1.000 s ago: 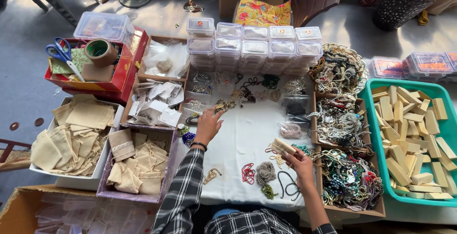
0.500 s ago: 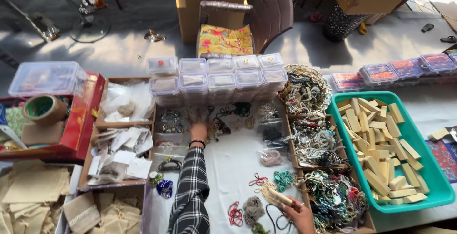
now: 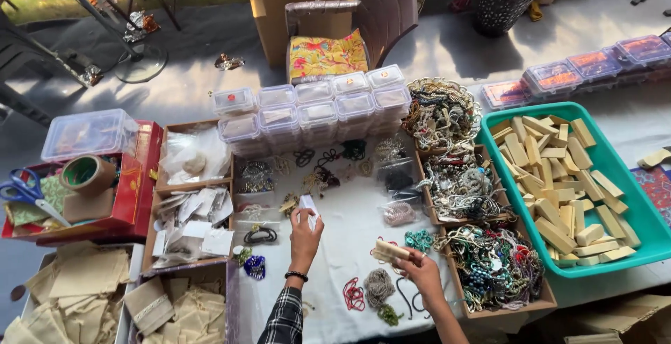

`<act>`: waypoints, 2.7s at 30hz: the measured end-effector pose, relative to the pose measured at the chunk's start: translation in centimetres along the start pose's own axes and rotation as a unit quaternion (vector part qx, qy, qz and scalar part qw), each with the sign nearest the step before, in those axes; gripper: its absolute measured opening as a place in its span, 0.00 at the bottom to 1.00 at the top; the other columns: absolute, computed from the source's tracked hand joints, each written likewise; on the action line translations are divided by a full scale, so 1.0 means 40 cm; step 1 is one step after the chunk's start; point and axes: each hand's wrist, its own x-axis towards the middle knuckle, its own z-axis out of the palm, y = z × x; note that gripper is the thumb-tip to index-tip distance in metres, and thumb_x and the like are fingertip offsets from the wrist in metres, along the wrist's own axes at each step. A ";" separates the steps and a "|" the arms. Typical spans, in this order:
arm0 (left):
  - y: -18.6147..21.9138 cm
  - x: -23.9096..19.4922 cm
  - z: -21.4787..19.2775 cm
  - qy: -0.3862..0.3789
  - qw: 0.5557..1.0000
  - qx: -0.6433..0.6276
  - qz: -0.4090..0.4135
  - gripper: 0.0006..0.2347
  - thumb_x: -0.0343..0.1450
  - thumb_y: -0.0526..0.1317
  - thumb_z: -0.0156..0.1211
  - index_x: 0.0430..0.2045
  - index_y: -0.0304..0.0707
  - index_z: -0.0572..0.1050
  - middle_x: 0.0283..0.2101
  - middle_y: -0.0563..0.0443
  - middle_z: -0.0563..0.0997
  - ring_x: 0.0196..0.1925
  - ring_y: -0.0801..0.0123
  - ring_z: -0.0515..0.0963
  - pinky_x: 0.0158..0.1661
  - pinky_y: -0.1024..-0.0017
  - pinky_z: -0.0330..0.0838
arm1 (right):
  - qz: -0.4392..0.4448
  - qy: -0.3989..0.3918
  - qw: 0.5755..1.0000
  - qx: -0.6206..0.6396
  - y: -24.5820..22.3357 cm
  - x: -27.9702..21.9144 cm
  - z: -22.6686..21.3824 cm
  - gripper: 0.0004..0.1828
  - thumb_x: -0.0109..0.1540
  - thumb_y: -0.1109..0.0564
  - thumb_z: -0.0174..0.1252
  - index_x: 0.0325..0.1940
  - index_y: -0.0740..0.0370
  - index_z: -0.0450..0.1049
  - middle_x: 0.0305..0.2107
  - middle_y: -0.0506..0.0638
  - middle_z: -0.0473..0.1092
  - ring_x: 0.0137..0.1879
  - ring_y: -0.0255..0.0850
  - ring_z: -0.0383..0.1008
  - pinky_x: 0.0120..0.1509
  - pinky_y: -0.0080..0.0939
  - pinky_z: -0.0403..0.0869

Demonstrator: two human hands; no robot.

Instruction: The person sorts through various jewelry items on a table, picking up necklaces and bracelets. They place selected items into small beige fabric pouches and clear plastic containers, organizing them among other supplies.

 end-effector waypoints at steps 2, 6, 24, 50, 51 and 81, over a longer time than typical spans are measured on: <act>0.027 -0.063 -0.028 0.003 0.999 -0.003 -0.050 0.12 0.70 0.44 0.60 0.44 0.45 0.69 0.58 0.41 0.67 0.41 0.36 0.81 0.40 0.48 0.77 | -0.012 -0.025 1.000 -0.011 -0.027 0.010 0.032 0.22 0.60 0.62 0.63 0.59 0.64 0.76 0.41 0.51 0.80 0.42 0.36 0.80 0.43 0.34 0.75; 0.034 -0.168 -0.056 0.008 0.993 -0.004 -0.115 0.12 0.72 0.46 0.56 0.42 0.43 0.65 0.54 0.39 0.64 0.34 0.37 0.81 0.35 0.49 0.77 | -0.025 -0.090 0.996 0.003 -0.082 -0.001 0.106 0.23 0.60 0.61 0.62 0.60 0.63 0.75 0.42 0.50 0.80 0.45 0.36 0.82 0.43 0.32 0.75; 0.101 -0.244 0.118 -0.023 0.970 -0.243 0.011 0.25 0.77 0.36 0.40 0.70 0.33 0.44 0.75 0.34 0.44 0.78 0.42 0.48 0.72 0.55 0.50 | 0.249 -0.176 0.882 0.359 -0.068 0.106 0.241 0.15 0.62 0.61 0.62 0.52 0.63 0.70 0.45 0.53 0.75 0.52 0.41 0.78 0.48 0.37 0.79; -0.048 -0.240 0.177 -0.024 0.960 -0.262 -0.091 0.28 0.71 0.30 0.44 0.68 0.47 0.47 0.64 0.30 0.62 0.61 0.48 0.69 0.60 0.60 0.64 | -0.330 -0.183 0.751 -0.542 -0.279 0.180 0.294 0.16 0.51 0.57 0.63 0.42 0.47 0.82 0.38 0.48 0.78 0.58 0.46 0.72 0.66 0.63 0.58; -0.057 -0.249 0.180 -0.016 0.967 -0.245 -0.068 0.29 0.70 0.29 0.44 0.68 0.46 0.47 0.65 0.28 0.60 0.63 0.47 0.67 0.62 0.59 0.62 | -0.348 -0.199 0.710 -0.579 -0.266 0.201 0.298 0.15 0.50 0.59 0.63 0.40 0.47 0.82 0.38 0.48 0.78 0.59 0.46 0.71 0.68 0.69 0.52; -0.020 -0.273 0.167 -0.060 0.981 -0.177 -0.057 0.13 0.77 0.39 0.54 0.55 0.39 0.68 0.67 0.37 0.70 0.68 0.41 0.70 0.62 0.55 0.67 | -0.323 -0.038 0.865 -0.381 0.015 0.221 0.177 0.25 0.55 0.59 0.51 0.54 0.46 0.80 0.50 0.41 0.77 0.69 0.42 0.63 0.72 0.54 0.46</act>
